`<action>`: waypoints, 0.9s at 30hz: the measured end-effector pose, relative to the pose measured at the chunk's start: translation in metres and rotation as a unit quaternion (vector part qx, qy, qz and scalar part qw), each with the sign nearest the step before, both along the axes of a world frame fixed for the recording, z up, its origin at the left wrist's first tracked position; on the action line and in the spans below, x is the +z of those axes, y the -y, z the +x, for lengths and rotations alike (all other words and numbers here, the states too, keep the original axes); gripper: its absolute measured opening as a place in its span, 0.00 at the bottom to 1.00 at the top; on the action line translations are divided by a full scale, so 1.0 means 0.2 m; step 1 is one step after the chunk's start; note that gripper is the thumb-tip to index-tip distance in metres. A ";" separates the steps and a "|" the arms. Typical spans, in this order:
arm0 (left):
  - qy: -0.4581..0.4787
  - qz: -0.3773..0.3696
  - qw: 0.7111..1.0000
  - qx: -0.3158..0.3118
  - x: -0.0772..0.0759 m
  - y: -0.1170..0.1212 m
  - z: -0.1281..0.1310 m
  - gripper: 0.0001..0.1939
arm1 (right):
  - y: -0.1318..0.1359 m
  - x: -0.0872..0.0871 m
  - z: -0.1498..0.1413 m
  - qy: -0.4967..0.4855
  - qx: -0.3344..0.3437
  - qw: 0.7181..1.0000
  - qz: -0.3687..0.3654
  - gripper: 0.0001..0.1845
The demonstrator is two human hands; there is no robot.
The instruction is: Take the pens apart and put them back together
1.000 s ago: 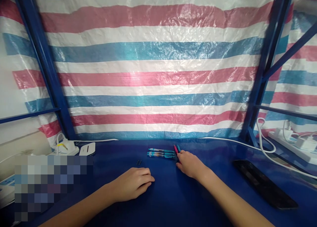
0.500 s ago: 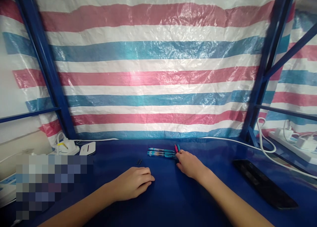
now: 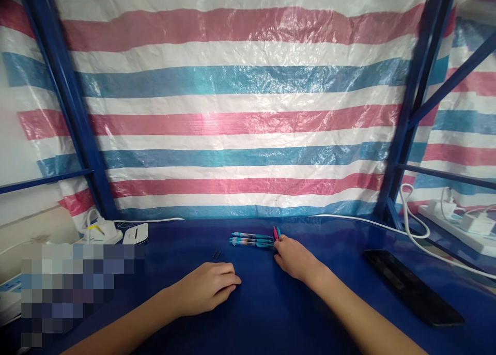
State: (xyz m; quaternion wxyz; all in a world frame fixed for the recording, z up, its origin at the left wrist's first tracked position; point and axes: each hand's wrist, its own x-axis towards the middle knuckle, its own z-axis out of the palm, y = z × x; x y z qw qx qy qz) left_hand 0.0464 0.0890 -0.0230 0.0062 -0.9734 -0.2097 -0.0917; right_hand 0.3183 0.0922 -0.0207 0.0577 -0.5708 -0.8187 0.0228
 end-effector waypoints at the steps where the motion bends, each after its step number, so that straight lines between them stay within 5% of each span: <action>1: -0.003 0.000 1.000 0.001 0.00 0.00 0.00 0.10 | 0.00 0.00 0.00 0.002 -0.001 1.000 0.001 0.10; 10: -0.016 0.008 1.000 0.010 0.01 0.01 0.00 0.11 | 0.02 -0.01 -0.02 0.025 -0.023 0.999 0.042 0.10; 27: -0.017 0.005 1.000 0.016 0.00 0.01 0.00 0.11 | 0.00 -0.06 -0.06 -0.008 0.065 0.990 0.124 0.11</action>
